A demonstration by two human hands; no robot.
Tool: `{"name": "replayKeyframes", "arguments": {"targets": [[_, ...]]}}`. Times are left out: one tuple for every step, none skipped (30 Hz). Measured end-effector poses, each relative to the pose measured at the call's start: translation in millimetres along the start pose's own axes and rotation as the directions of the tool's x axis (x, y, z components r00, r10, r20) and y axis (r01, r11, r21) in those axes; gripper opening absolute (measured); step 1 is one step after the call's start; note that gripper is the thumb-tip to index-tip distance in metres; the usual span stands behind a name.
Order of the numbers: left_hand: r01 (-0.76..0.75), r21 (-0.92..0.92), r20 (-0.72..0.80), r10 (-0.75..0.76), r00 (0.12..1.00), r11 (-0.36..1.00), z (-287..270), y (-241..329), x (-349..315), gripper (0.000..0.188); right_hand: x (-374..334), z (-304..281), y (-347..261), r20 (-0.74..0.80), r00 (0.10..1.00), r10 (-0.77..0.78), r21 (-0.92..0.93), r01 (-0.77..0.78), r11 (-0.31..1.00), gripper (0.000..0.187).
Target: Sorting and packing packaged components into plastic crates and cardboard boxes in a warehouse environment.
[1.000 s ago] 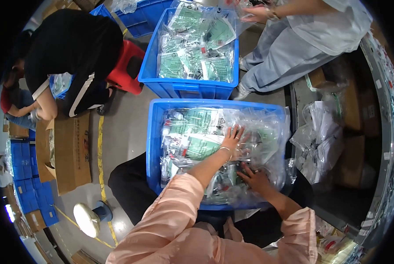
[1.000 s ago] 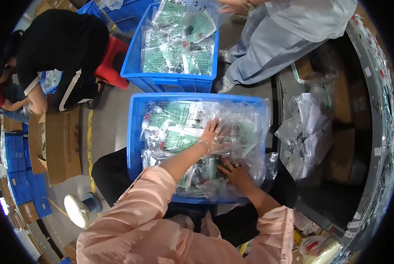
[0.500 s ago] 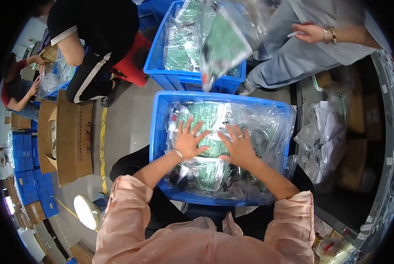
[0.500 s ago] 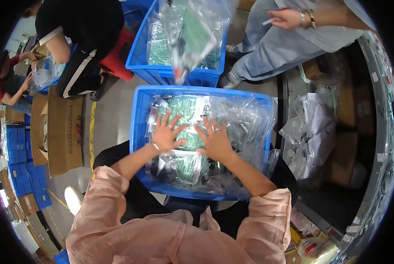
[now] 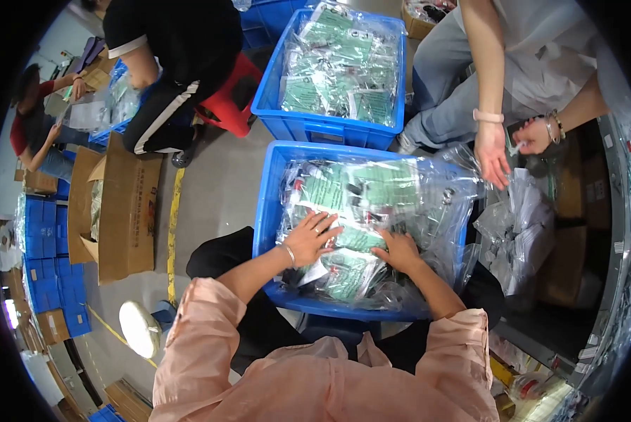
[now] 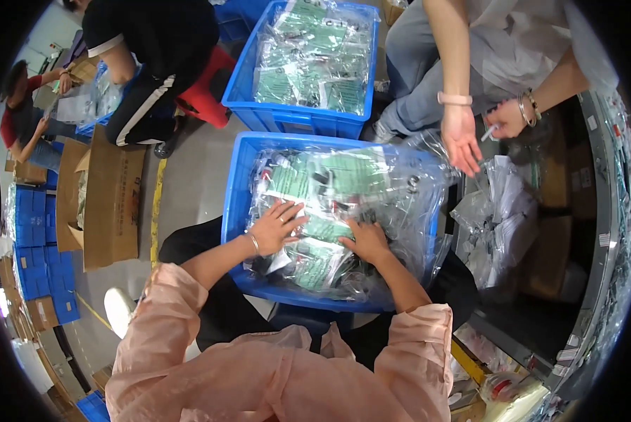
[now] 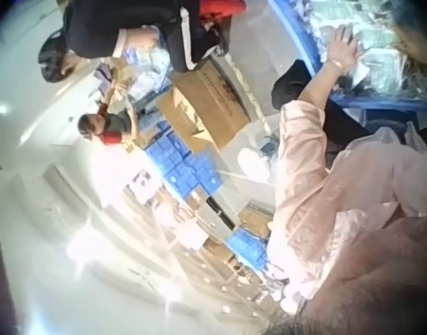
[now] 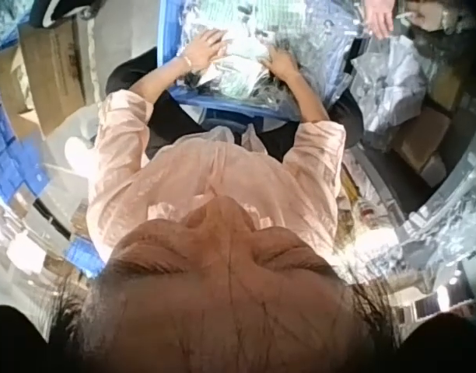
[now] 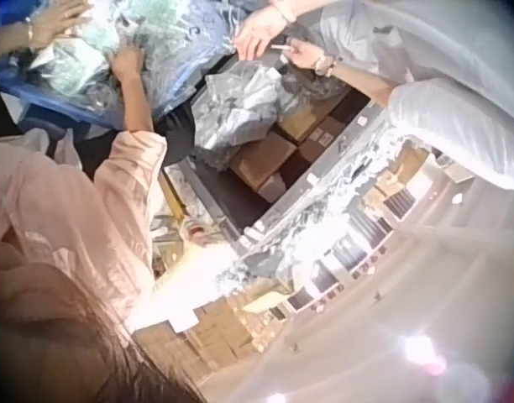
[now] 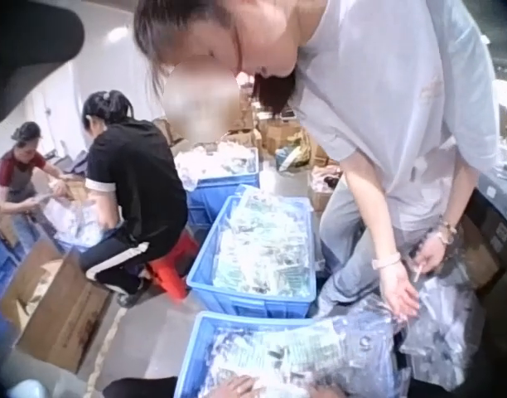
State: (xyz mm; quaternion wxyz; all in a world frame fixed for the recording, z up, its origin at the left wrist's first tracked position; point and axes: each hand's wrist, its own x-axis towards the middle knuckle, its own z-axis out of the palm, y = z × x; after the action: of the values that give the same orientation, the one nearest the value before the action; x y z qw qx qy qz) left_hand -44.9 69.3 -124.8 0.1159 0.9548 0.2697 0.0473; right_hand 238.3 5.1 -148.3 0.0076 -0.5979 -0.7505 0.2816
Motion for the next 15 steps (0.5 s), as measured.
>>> {"name": "replayKeyframes", "arguments": {"targets": [[0.051,0.029,0.079,-0.053,0.996,0.998,-1.2,5.8,-0.3,0.054,-3.0,3.6,4.8,0.04,0.999,0.032,-0.021,-0.031,0.999,0.058],[0.043,0.039,0.067,-0.046,0.997,0.998,-0.1,8.0,-0.8,0.054,-3.7,6.8,10.8,0.079,0.995,0.068,-0.043,-0.065,0.997,0.058],[0.145,-0.077,0.1,-0.137,0.986,0.986,2.8,1.2,-3.1,0.052,1.2,-14.1,-7.5,0.203,0.973,0.112,-0.096,-0.094,0.991,0.057],[0.235,-0.203,0.149,-0.207,0.967,0.951,2.5,1.2,-1.9,0.051,-0.6,-17.5,-14.6,0.194,0.975,0.113,-0.102,-0.094,0.99,0.057],[0.252,-0.098,0.037,-0.25,0.968,0.963,1.2,-6.8,0.4,0.048,-3.1,-17.4,-19.2,0.083,0.988,0.131,-0.198,-0.113,0.974,0.059],[0.254,-0.102,0.038,-0.251,0.967,0.962,-4.0,-13.2,4.9,0.048,-7.0,-17.2,-27.3,-0.019,0.99,0.137,-0.286,-0.137,0.948,0.061],[0.243,0.024,0.004,-0.243,0.97,0.97,-9.5,-20.0,11.3,0.048,-8.8,-24.4,-44.6,-0.123,0.992,0.012,-0.399,-0.061,0.915,0.063],[0.233,0.15,-0.027,-0.232,0.972,0.961,-11.6,-25.3,15.6,0.047,-9.8,-30.5,-64.3,-0.163,0.981,-0.109,-0.27,0.062,0.961,0.067],[0.238,0.168,-0.005,-0.241,0.971,0.957,-5.7,-32.6,20.9,0.047,-4.6,-35.0,-83.2,-0.225,0.949,-0.222,-0.14,0.194,0.971,0.072],[0.241,0.164,-0.003,-0.244,0.97,0.956,-2.6,-35.7,27.3,0.047,-1.7,-31.7,-99.6,-0.227,0.932,-0.282,-0.123,0.26,0.958,0.074],[0.287,0.176,0.005,-0.293,0.956,0.941,-0.3,-40.1,33.1,0.047,3.3,-27.3,-112.4,-0.231,0.911,-0.343,-0.107,0.326,0.939,0.077],[0.324,0.179,0.012,-0.332,0.943,0.929,3.5,-41.7,40.1,0.048,11.8,-21.4,-112.8,-0.225,0.914,-0.336,-0.111,0.319,0.941,0.077],[0.326,0.163,0.005,-0.331,0.944,0.931,7.0,-44.3,42.1,0.049,23.4,-10.9,-108.9,-0.202,0.933,-0.297,-0.098,0.282,0.954,0.074],[0.329,0.157,0.008,-0.335,0.942,0.931,10.0,-48.8,43.6,0.049,31.6,-1.5,-103.3,-0.178,0.95,-0.258,-0.085,0.246,0.965,0.071],[0.323,0.165,0.004,-0.328,0.945,0.932,6.0,-53.7,40.4,0.049,33.7,4.4,-105.2,-0.219,0.94,-0.262,-0.077,0.251,0.965,0.071]]}}
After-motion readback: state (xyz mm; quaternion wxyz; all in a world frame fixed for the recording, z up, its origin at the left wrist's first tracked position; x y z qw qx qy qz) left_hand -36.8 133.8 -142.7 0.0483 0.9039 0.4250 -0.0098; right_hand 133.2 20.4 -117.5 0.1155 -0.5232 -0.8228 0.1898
